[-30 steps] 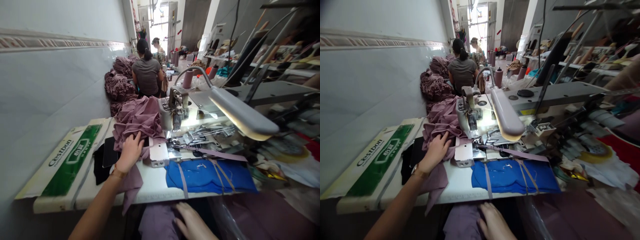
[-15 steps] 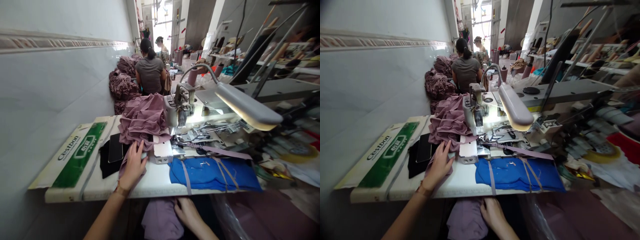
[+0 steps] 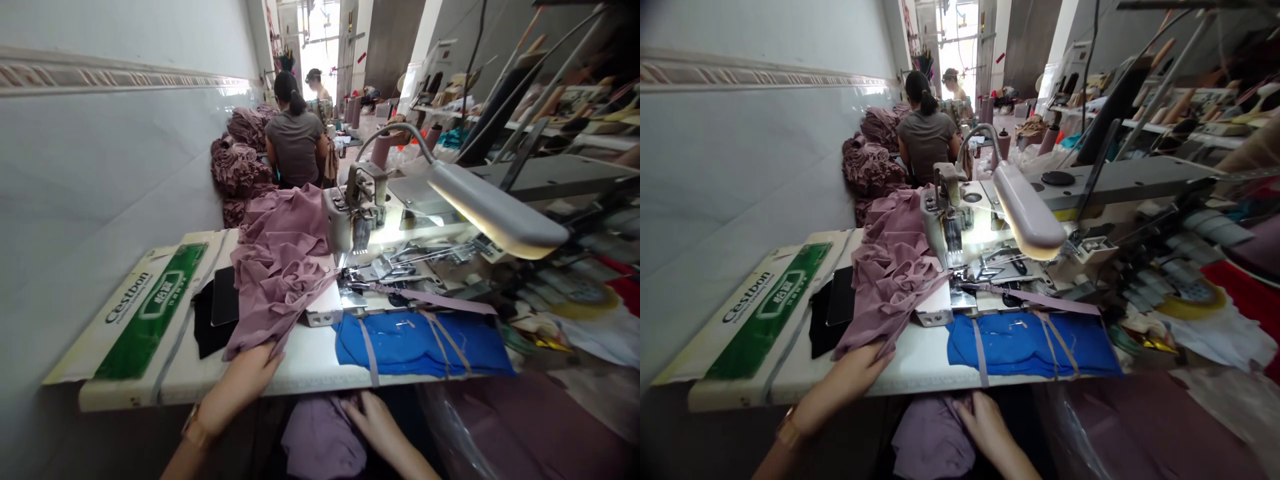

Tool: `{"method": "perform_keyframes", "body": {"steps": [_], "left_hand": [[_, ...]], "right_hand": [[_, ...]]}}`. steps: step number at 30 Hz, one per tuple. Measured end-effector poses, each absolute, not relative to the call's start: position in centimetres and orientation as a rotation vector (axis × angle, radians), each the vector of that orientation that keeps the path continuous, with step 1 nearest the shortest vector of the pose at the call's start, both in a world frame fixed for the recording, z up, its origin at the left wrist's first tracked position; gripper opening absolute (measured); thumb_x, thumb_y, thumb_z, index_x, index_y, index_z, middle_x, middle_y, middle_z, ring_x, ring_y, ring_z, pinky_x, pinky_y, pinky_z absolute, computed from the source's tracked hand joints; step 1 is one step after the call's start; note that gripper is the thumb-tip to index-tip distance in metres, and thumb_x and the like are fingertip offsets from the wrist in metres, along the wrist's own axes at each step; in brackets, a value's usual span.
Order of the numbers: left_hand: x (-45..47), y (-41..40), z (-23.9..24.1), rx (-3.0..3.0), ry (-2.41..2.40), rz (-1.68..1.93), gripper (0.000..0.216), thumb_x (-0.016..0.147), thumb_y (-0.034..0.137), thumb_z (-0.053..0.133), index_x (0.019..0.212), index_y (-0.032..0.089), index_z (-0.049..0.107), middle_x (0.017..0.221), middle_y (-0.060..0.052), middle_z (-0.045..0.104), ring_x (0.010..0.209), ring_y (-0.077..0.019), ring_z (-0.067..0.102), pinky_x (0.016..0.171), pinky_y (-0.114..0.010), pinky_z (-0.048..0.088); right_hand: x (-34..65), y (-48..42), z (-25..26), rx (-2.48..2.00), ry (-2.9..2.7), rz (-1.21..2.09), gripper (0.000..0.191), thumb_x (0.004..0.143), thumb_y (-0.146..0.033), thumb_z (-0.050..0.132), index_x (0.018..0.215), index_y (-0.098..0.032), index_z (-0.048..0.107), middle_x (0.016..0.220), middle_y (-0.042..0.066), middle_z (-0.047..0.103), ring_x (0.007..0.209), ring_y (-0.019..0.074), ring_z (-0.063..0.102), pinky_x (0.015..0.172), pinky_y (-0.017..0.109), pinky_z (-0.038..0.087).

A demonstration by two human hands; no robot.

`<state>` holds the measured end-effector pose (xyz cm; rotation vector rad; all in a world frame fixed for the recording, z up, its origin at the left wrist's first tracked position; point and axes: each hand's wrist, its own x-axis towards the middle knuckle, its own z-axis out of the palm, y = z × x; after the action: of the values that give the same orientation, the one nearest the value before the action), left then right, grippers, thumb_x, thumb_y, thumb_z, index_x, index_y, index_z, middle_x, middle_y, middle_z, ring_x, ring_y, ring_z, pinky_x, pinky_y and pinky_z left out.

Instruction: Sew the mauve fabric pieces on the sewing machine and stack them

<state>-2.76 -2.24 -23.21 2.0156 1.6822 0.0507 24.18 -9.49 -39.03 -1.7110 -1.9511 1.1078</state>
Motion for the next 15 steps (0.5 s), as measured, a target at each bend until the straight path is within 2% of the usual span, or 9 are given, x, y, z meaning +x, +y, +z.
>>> {"method": "perform_keyframes", "body": {"steps": [5, 8, 10, 12, 15], "left_hand": [[-2.6, -4.6, -23.6, 2.082, 1.734, 0.619, 0.042, 0.092, 0.032, 0.050, 0.131, 0.018, 0.050, 0.130, -0.015, 0.058, 0.121, -0.0279, 0.054, 0.100, -0.043, 0.044], [-0.4, -6.5, -23.5, 2.176, 1.634, 0.923, 0.034, 0.092, 0.025, 0.050, 0.124, 0.018, 0.056, 0.128, -0.014, 0.059, 0.123, -0.0266, 0.051, 0.106, -0.043, 0.040], [1.5, -7.5, -23.5, 2.146, 1.357, 0.818, 0.028, 0.094, 0.025, 0.048, 0.118, 0.020, 0.061, 0.121, -0.012, 0.064, 0.115, -0.0225, 0.058, 0.102, -0.036, 0.044], [3.2, -7.9, -23.8, 2.010, 1.117, 0.561, 0.031, 0.095, 0.032, 0.050, 0.121, 0.021, 0.062, 0.121, -0.010, 0.066, 0.112, -0.0213, 0.060, 0.099, -0.033, 0.046], [5.0, -7.3, -24.5, 1.782, 0.970, 0.365, 0.055, 0.081, 0.046, 0.069, 0.128, 0.021, 0.059, 0.127, -0.010, 0.064, 0.114, -0.0258, 0.059, 0.101, -0.036, 0.045]], "right_hand": [[24.0, -9.0, -39.1, -1.676, -2.021, 1.130, 0.017, 0.081, -0.014, 0.052, 0.083, -0.019, 0.069, 0.083, 0.009, 0.074, 0.080, 0.0277, 0.070, 0.072, 0.032, 0.049], [24.5, -10.2, -36.6, -1.590, -2.066, 1.082, 0.021, 0.087, -0.015, 0.048, 0.081, -0.021, 0.067, 0.086, 0.008, 0.072, 0.086, 0.0261, 0.067, 0.077, 0.033, 0.048], [25.1, -11.0, -33.8, -1.489, -2.067, 1.038, 0.024, 0.092, -0.017, 0.044, 0.082, -0.021, 0.066, 0.086, 0.007, 0.069, 0.085, 0.0246, 0.065, 0.078, 0.032, 0.047], [26.0, -11.4, -30.7, -1.356, -1.997, 1.046, 0.022, 0.094, -0.020, 0.044, 0.086, -0.022, 0.064, 0.086, 0.006, 0.068, 0.083, 0.0228, 0.064, 0.075, 0.030, 0.048], [27.1, -10.4, -26.3, -1.283, -1.766, 1.064, 0.019, 0.097, -0.025, 0.046, 0.091, -0.023, 0.064, 0.086, 0.005, 0.067, 0.083, 0.0213, 0.064, 0.076, 0.028, 0.048]]}}
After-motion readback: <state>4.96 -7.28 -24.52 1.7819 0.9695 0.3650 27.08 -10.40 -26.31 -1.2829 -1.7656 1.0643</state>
